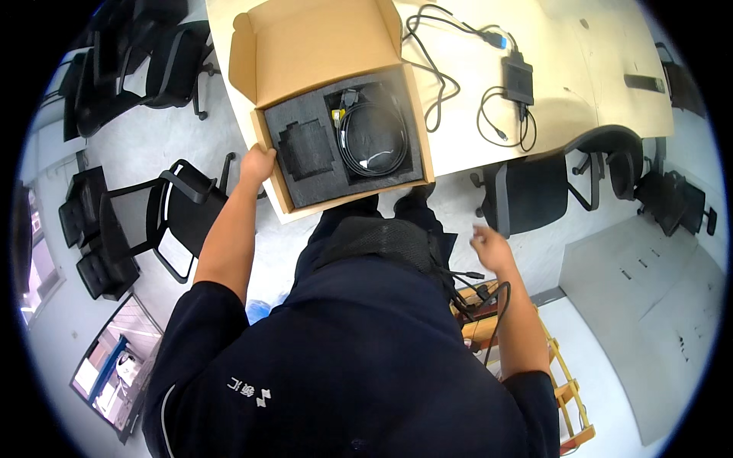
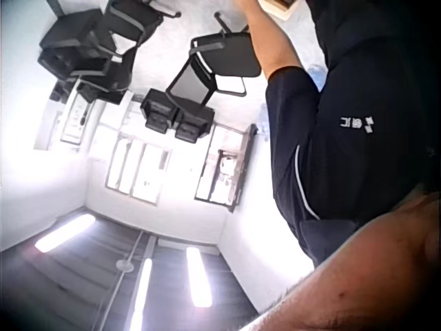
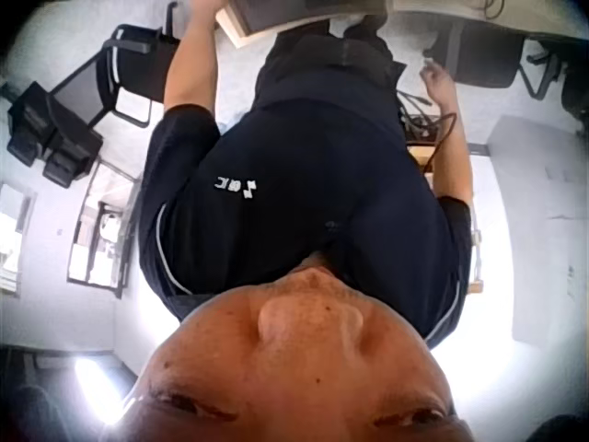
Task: The person organizes and packs electronic accessories, including cables and a power adapter, into a cardboard box. They coil the cables, place them into a foam insert, and close the box. The person then moves the box to a cabinet and places a tablet on a nearby shelf.
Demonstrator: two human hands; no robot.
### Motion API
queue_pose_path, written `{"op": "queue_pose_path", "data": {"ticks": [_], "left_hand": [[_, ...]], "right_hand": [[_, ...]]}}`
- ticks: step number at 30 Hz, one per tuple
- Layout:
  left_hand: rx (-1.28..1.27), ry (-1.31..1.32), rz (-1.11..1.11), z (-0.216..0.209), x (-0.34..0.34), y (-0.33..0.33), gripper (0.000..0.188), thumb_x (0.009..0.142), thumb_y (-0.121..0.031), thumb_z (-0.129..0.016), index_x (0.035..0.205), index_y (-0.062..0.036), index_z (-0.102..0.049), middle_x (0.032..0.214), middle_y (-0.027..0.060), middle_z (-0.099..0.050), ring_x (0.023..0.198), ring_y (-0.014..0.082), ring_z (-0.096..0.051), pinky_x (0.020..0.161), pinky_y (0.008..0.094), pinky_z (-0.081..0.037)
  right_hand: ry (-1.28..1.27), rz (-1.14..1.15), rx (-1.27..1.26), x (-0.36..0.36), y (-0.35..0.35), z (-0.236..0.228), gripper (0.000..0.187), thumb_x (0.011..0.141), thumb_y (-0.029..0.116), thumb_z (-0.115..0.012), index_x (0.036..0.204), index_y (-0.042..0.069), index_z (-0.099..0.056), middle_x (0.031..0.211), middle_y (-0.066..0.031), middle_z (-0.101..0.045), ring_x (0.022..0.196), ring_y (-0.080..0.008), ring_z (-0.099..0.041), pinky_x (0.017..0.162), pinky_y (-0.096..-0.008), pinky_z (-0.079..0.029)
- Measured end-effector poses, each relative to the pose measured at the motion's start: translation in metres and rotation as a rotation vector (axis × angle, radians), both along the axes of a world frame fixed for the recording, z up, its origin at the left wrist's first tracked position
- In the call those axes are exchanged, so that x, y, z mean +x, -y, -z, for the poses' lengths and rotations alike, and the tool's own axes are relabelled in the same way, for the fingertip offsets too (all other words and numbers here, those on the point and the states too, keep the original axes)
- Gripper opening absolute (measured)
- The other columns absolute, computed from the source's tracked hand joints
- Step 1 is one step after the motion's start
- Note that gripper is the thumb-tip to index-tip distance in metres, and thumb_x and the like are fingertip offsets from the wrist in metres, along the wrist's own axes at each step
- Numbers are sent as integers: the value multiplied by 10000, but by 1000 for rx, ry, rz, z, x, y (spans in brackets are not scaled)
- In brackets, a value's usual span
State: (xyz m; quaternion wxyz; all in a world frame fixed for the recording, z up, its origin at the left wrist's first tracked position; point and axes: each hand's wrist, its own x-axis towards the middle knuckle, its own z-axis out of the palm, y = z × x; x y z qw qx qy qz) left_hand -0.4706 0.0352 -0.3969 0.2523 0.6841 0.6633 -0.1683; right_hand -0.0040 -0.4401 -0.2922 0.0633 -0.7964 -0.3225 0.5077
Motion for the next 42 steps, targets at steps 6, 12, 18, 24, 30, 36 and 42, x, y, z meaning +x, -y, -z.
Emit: {"op": "queue_pose_path", "data": {"ticks": [6,12,18,24,30,36,42], "left_hand": [[-563,372,-448,-48,-39,6,839,908,-324,-732,1632,-69,-394,1260,183,-723,1119,352,-713,959,542,-559],[-461,1144,-897,-37,-53,-99,773,1107,-572,-394,1726,-156,-191,1683,175,-446,1462,296,-511,1179,414,-363],[-412,1161,-871,-21,-18,-156,556,1059,-310,-582,1505,15,-508,1397,158,-667,1257,278,-654,1083,416,-486],[32,863,-481,-28,-44,-101,444,1000,-192,-702,1369,46,-641,1301,160,-732,1152,291,-715,998,424,-541],[386,394,118,-58,-64,-30,354,1004,-305,-739,1288,-98,-704,1228,189,-731,1084,408,-719,872,483,-571],[284,588,91,-80,-66,3,413,926,-310,-840,1206,-49,-684,1124,152,-743,1021,344,-722,863,447,-570],[142,564,-315,-169,-19,23,351,1036,-243,-722,1310,-28,-677,1198,106,-760,1110,252,-705,994,391,-529]], "right_hand": [[-4,-53,60,-38,-174,2,701,965,320,-743,1585,91,-510,1386,-232,-702,1246,-399,-698,1048,-430,-552],[123,-97,-58,-74,-230,31,852,966,328,-743,1686,117,-338,1442,-299,-644,1336,-450,-631,1128,-474,-501],[155,-157,-119,-79,-246,31,767,976,328,-707,1655,130,-411,1379,-260,-694,1263,-418,-680,1071,-464,-533],[-158,365,110,-30,-300,35,719,1017,509,-682,1579,80,-551,1273,-152,-744,1118,-278,-701,983,-383,-543],[-375,391,626,-19,-407,-49,909,1014,569,-682,1659,11,-366,1547,-243,-557,1424,-351,-543,1165,-486,-443],[249,-271,415,-26,-416,-59,415,1017,355,-645,1269,28,-678,1128,-257,-746,1057,-432,-719,949,-463,-554],[103,-360,745,-22,-334,3,455,1086,308,-598,1431,12,-577,1365,-231,-666,1249,-401,-647,1053,-436,-523]]}}
